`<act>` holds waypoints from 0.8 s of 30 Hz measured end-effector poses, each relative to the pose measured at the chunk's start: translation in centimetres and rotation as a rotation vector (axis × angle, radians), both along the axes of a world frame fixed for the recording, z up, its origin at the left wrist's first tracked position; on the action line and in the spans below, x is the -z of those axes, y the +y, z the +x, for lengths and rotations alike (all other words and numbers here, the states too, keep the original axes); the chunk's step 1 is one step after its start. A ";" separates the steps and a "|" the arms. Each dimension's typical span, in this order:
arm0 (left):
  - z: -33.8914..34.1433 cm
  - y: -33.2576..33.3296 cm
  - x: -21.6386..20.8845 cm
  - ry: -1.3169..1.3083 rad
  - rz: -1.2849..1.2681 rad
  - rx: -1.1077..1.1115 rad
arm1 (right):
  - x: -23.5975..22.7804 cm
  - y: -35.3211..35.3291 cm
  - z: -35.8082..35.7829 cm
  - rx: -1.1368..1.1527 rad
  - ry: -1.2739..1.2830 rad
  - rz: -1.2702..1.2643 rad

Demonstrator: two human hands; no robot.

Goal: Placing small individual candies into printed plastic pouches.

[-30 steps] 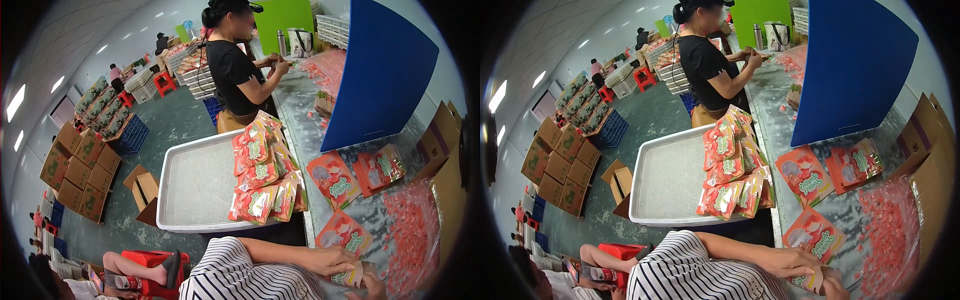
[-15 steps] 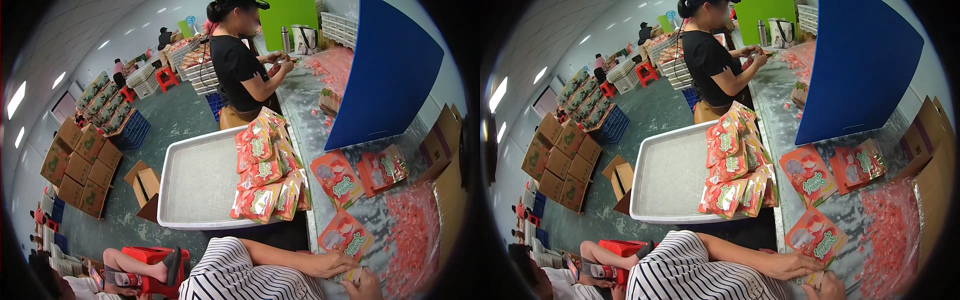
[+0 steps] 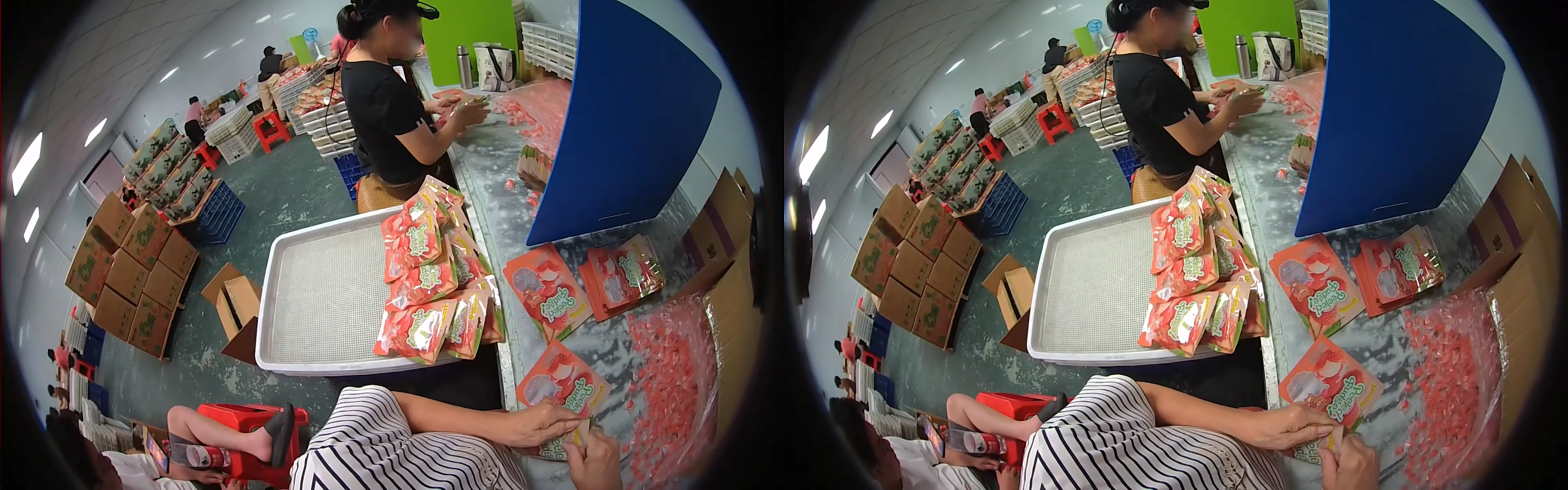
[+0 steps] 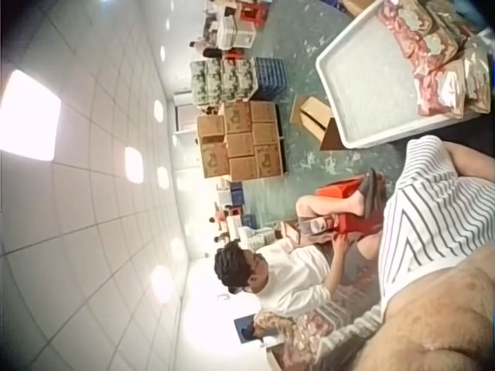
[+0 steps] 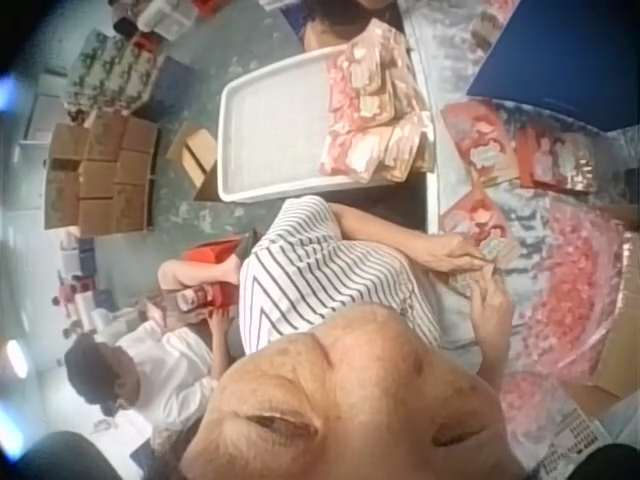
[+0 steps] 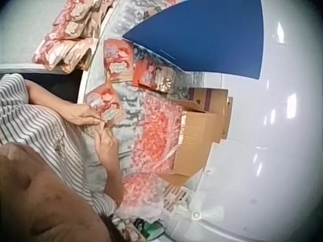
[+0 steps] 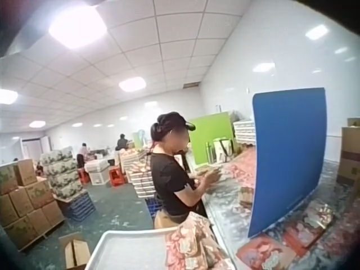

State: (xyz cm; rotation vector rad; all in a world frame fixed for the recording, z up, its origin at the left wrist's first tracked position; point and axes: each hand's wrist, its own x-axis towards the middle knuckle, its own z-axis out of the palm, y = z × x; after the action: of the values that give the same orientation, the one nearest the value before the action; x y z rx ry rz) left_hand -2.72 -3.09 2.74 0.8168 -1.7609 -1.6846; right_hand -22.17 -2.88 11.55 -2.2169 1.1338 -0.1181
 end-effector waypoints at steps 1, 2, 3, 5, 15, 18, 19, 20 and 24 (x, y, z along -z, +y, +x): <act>-0.8 0.5 1.3 0.115 -0.150 -0.065 | 0.4 -0.5 -0.2 0.003 0.002 -0.003; -1.2 0.7 2.7 0.231 -0.300 -0.130 | 1.1 -1.2 -0.3 -0.033 0.203 0.145; -1.2 0.5 3.1 0.232 -0.301 -0.134 | 1.5 -1.7 -0.3 -0.076 0.405 0.294; -1.1 0.2 3.8 0.138 -0.254 -0.160 | 1.8 -0.4 -0.1 0.040 0.208 0.144; 0.1 -1.1 1.3 0.239 -0.053 -0.381 | 10.5 -0.3 0.6 0.787 -0.926 -0.292; 0.0 -1.6 2.7 0.263 0.063 -0.401 | 10.9 0.5 -0.8 0.800 -1.086 0.079; 0.0 -1.5 3.3 0.282 0.150 -0.417 | 10.5 1.0 -1.0 0.853 -1.048 0.121; -0.2 -1.3 3.9 0.281 0.153 -0.423 | 10.2 1.3 -1.0 0.850 -1.047 0.127; -0.5 -0.9 2.8 0.323 0.138 -0.444 | 13.3 1.1 -3.0 0.816 -1.013 0.163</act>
State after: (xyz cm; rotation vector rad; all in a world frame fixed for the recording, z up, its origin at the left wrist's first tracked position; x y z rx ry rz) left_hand -3.18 -4.01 -0.10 0.8633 -1.1565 -1.5415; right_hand -25.21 -1.76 -1.72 -1.1094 1.2435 -1.2586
